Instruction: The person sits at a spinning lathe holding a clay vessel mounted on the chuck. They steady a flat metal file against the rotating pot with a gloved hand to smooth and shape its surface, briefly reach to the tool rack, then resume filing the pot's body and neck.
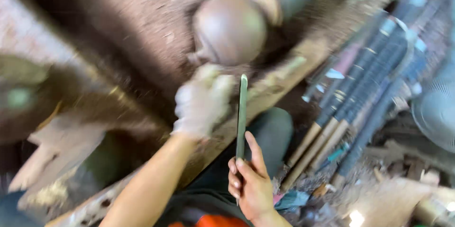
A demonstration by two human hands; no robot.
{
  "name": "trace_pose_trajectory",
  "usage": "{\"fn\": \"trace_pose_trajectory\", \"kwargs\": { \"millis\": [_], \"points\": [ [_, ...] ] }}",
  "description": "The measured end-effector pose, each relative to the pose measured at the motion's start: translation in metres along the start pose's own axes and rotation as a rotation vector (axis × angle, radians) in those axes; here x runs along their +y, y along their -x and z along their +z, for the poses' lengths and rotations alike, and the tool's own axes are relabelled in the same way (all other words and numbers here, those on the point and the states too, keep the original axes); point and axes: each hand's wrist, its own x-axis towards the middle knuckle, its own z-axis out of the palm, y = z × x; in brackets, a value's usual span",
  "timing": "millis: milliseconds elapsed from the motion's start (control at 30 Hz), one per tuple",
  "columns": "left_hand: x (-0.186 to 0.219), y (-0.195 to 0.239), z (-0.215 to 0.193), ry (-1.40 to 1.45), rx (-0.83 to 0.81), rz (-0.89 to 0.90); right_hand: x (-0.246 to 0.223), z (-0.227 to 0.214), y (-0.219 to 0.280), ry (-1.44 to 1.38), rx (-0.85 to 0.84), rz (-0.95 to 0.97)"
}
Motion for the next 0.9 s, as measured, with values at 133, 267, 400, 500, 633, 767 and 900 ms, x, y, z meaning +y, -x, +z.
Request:
{"fn": "trace_pose_trajectory", "kwargs": {
  "millis": [133, 267, 400, 500, 633, 767, 900],
  "points": [
    [0.008, -0.002, -0.022, -0.446, 0.485, 0.72, -0.012, -0.078, -0.022, 0.035, 0.069, -0.027],
    [-0.013, -0.065, -0.023, -0.86, 0.288, 0.381, -0.052, -0.145, -0.053, 0.254, 0.32, -0.414],
    [-0.003, -0.069, -0.011, -0.918, 0.175, 0.265, -0.129, -0.243, -0.142, 0.945, 0.644, -1.218],
    [0.012, -0.051, -0.005, -0.833, 0.207, -0.11, -0.178, -0.276, -0.182, 0.825, 0.79, -1.156],
    [0.007, -0.036, -0.004, -0.691, 0.286, -0.065, -0.201, -0.25, -0.182, 1.01, 1.05, -1.046],
    [-0.034, -0.059, -0.007, -0.72, 0.37, 0.042, -0.192, -0.216, -0.204, 1.258, 1.036, -1.428],
    [-0.067, -0.073, -0.019, -0.707, 0.466, 0.518, -0.204, -0.162, -0.197, 1.061, 0.644, -0.798]
  ]
}}
